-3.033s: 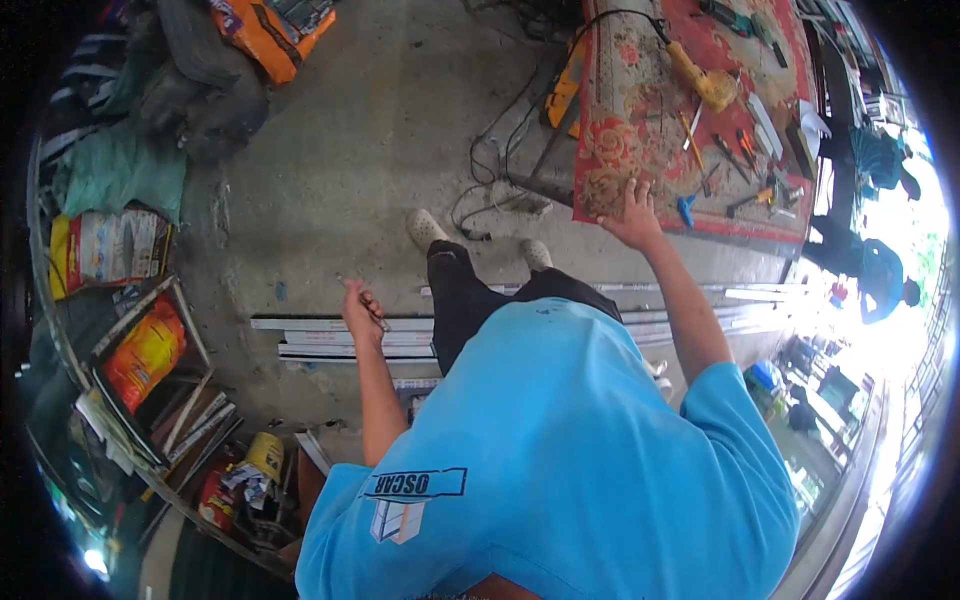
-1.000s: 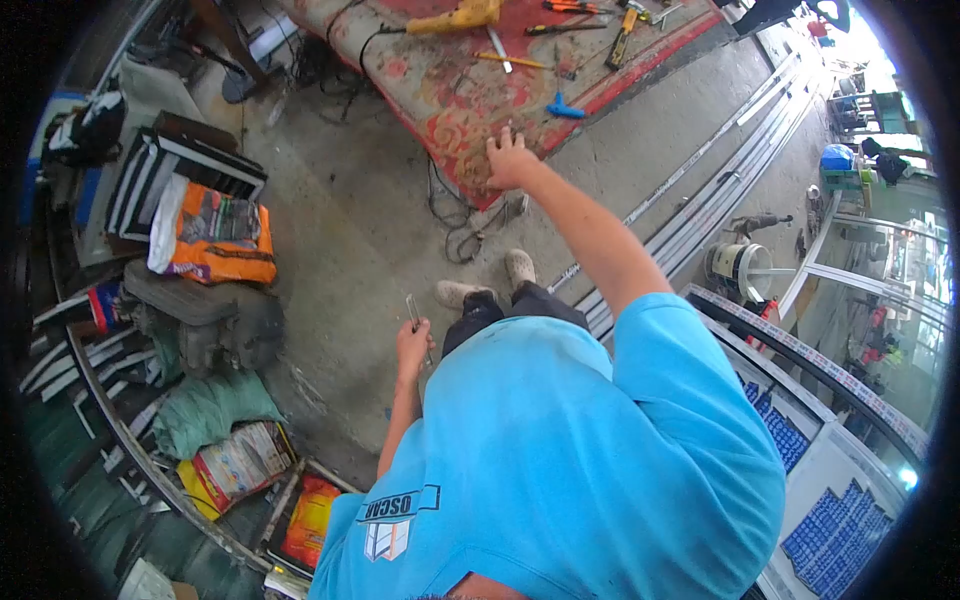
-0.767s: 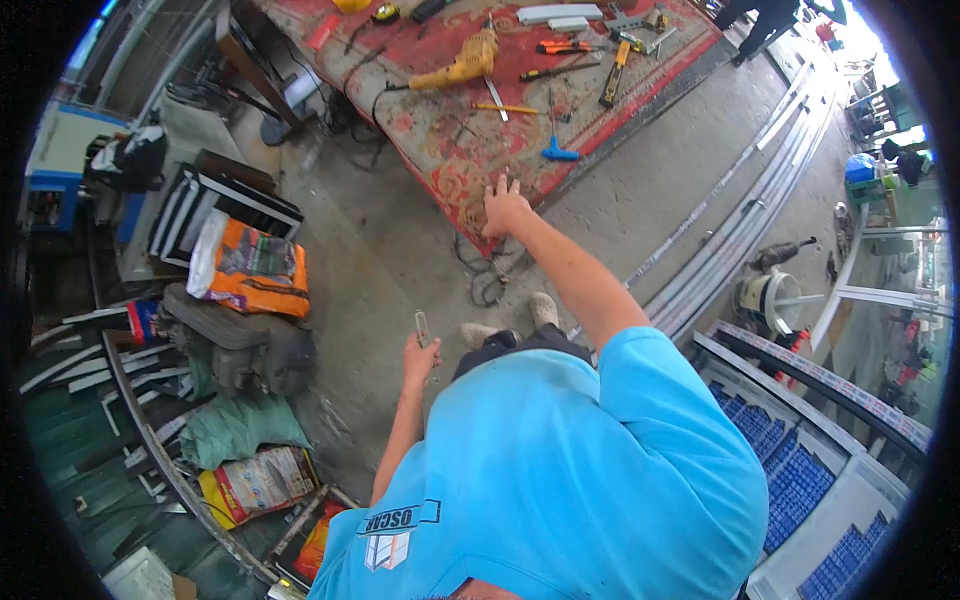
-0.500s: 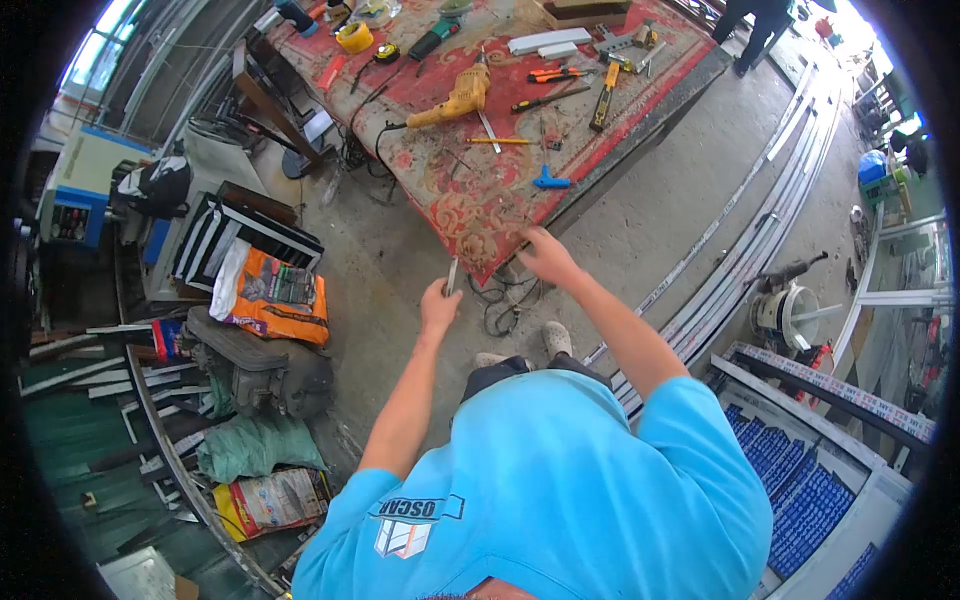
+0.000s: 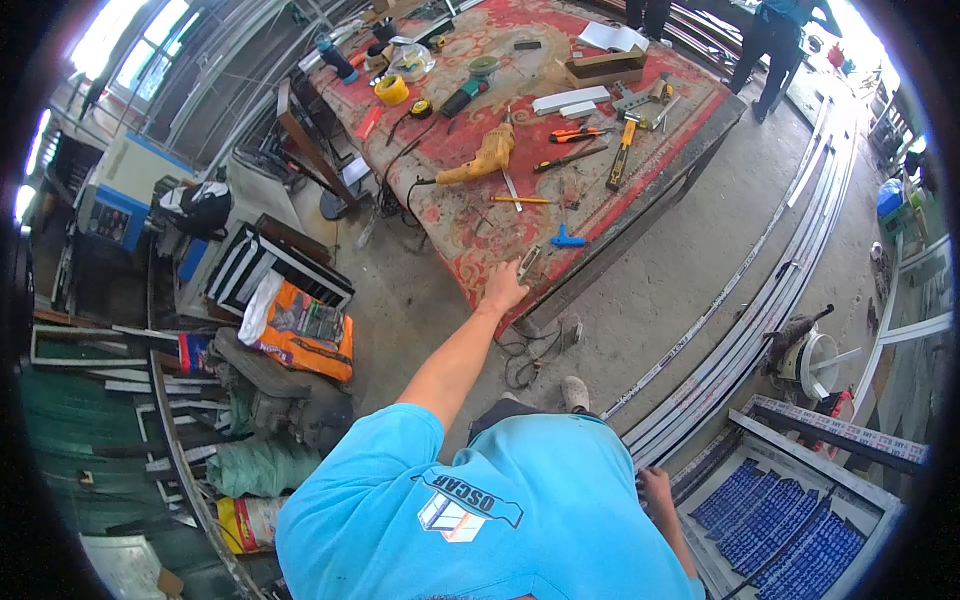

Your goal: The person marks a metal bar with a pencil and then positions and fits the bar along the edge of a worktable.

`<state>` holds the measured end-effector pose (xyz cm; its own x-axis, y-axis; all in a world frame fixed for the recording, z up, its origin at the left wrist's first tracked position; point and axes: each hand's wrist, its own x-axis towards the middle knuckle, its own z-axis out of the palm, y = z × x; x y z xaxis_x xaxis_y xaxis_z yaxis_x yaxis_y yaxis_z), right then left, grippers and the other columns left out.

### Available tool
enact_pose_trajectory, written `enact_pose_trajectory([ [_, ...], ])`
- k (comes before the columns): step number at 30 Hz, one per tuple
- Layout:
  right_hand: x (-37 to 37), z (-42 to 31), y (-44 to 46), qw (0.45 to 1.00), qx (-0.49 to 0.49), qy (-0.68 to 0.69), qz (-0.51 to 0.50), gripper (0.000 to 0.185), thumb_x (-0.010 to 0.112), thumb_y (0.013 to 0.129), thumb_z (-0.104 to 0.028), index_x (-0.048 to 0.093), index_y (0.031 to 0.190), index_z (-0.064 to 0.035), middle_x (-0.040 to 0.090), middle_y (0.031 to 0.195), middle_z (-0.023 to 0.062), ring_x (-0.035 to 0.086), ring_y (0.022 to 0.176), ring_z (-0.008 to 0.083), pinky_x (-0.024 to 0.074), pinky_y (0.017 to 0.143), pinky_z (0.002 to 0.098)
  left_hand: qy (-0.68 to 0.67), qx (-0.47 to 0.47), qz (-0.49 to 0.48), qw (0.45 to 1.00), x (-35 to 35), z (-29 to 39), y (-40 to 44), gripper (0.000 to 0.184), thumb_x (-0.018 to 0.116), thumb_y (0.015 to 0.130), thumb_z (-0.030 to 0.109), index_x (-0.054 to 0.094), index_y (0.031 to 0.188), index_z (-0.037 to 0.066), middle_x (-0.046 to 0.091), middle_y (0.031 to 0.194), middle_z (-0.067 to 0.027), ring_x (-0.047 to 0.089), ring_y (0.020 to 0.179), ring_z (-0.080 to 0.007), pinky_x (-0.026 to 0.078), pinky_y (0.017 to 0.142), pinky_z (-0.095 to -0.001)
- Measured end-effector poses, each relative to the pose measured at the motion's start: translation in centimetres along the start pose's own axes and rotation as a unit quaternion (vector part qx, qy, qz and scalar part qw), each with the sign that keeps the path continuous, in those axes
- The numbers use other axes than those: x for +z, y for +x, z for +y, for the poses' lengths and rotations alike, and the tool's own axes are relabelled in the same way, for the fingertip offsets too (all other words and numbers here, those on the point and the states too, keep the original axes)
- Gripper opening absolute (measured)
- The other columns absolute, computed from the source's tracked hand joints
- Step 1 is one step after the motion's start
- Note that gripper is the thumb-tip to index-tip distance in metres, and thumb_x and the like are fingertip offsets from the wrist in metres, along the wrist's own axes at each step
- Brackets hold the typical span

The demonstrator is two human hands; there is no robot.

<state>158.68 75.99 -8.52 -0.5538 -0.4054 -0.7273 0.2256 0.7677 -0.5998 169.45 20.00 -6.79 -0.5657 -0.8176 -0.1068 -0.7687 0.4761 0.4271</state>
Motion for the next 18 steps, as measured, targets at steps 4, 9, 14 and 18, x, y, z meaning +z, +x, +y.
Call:
enact_pose_trajectory([
  [4, 2.1, 1.9, -1.3, 0.999, 0.022, 0.035, -0.035, 0.028, 0.063, 0.082, -0.02, 0.067, 0.094, 0.0053, 0.063, 0.074, 0.0098, 0.059, 0.065, 0.0169, 0.0464, 0.055, 0.0322, -0.068, 0.016, 0.002, 0.998, 0.3, -1.1, -0.3, 0.069, 0.073, 0.073, 0.022, 0.045, 0.133, 0.004, 0.052, 0.126, -0.0191, 0.046, 0.121, -0.0352, 0.041, 0.099, -0.0447],
  [9, 4.7, -2.7, -4.0, 0.992, 0.066, 0.087, -0.062, 0.029, 0.062, 0.084, -0.021, 0.066, 0.097, 0.0045, 0.063, 0.074, 0.0094, 0.06, 0.066, 0.0174, 0.0473, 0.054, 0.032, -0.113, 0.069, 0.126, 0.983, -0.5, -4.0, -6.1, 0.051, 0.069, 0.077, 0.022, 0.055, 0.121, 0.0, 0.056, 0.122, -0.0201, 0.051, 0.116, -0.036, 0.041, 0.098, -0.0431],
  [14, 4.2, -2.7, -2.7, 0.988, 0.1, 0.005, -0.118, 0.031, 0.058, 0.088, -0.024, 0.066, 0.101, 0.0025, 0.065, 0.08, 0.0108, 0.062, 0.07, 0.0193, 0.0503, 0.058, 0.0326, -0.207, -0.083, -0.119, 0.968, 2.9, -12.3, -20.8, 0.049, 0.057, 0.09, 0.038, 0.057, 0.119, -0.003, 0.059, 0.119, -0.0232, 0.056, 0.112, -0.0358, 0.043, 0.095, -0.0414],
  [18, 3.9, -1.9, 0.1, 0.986, 0.061, 0.09, -0.126, 0.029, 0.055, 0.09, -0.025, 0.066, 0.098, 0.0012, 0.066, 0.085, 0.0117, 0.062, 0.067, 0.0187, 0.0504, 0.056, 0.032, -0.289, -0.286, -0.373, 0.834, 5.8, -19.3, -33.0, 0.085, 0.038, 0.09, 0.067, 0.046, 0.133, -0.006, 0.05, 0.134, -0.0243, 0.046, 0.126, -0.035, 0.037, 0.104, -0.0408],
])
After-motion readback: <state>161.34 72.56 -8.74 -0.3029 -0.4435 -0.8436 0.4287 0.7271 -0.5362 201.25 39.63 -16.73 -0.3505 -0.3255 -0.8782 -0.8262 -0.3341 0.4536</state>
